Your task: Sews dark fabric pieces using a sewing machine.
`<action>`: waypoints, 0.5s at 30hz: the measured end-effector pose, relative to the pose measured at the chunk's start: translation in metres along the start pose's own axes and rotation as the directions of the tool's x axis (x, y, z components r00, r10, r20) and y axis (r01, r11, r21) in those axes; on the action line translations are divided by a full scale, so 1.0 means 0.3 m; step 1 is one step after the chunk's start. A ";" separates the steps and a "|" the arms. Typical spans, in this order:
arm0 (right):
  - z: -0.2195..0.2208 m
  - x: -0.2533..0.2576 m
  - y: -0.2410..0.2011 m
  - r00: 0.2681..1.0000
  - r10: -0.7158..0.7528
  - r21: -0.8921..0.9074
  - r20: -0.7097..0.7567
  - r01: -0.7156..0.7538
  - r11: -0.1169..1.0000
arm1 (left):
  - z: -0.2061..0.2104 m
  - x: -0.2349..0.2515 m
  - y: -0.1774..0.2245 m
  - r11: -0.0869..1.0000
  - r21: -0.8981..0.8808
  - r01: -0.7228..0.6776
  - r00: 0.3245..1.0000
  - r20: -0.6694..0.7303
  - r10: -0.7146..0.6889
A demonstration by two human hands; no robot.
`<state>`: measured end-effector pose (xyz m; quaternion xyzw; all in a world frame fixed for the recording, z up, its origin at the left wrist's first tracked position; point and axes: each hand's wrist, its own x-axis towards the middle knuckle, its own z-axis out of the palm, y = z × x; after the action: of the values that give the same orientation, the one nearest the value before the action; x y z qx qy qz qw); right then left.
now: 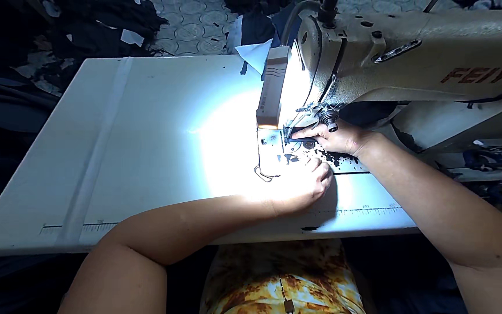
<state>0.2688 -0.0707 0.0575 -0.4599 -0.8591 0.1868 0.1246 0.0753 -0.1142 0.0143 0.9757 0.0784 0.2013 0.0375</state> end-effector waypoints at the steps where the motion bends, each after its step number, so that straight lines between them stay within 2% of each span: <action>1: -0.007 0.004 -0.004 1.000 0.014 0.003 0.013 -0.014 1.000 | 0.016 0.016 0.006 0.999 0.037 0.019 1.000 -0.020 -0.018; 5: -0.066 0.042 -0.054 0.974 0.180 -0.014 0.140 -0.180 0.984 | 0.091 0.136 0.001 0.963 0.220 0.154 0.984 -0.118 -0.130; 7: -0.108 0.073 -0.095 0.924 0.297 -0.101 0.240 -0.280 0.955 | 0.103 0.225 0.008 0.930 0.215 0.299 0.954 -0.090 -0.286; 8: -0.125 0.088 -0.110 0.895 0.341 -0.162 0.288 -0.305 0.938 | 0.095 0.270 0.022 0.901 0.164 0.403 0.915 -0.043 -0.401; 9: -0.135 0.102 -0.110 0.867 0.368 -0.206 0.335 -0.314 0.927 | 0.105 0.293 0.033 0.860 0.084 0.503 0.864 -0.083 -0.497; 10: -0.137 0.117 -0.097 0.845 0.377 -0.225 0.380 -0.311 0.923 | 0.147 0.272 0.027 0.844 -0.044 0.535 0.814 -0.242 -0.529; 11: -0.135 0.130 -0.082 0.823 0.388 -0.214 0.414 -0.327 0.921 | 0.183 0.211 -0.004 0.891 -0.153 0.426 0.798 -0.401 -0.450; 12: -0.140 0.139 -0.094 0.784 0.437 -0.186 0.441 -0.396 0.899 | 0.104 0.143 -0.031 0.937 -0.197 0.289 0.898 -0.282 -0.337; 13: -0.151 0.143 -0.114 0.736 0.493 -0.180 0.465 -0.467 0.866 | -0.010 0.147 0.000 0.918 -0.255 0.303 0.924 -0.157 -0.348; 14: -0.155 0.148 -0.102 0.710 0.506 -0.210 0.490 -0.467 0.859 | -0.195 0.226 0.092 0.780 -0.308 0.545 0.838 0.181 -0.514; 15: -0.144 0.130 -0.063 0.774 0.429 -0.210 0.465 -0.374 0.903 | -0.291 0.299 0.146 0.660 -0.322 0.679 0.734 0.323 -0.598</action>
<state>0.2502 -0.0387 0.1063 -0.5740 -0.7519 0.2764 -0.1698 0.1279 -0.1387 0.1336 0.8674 0.3681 0.0931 0.3216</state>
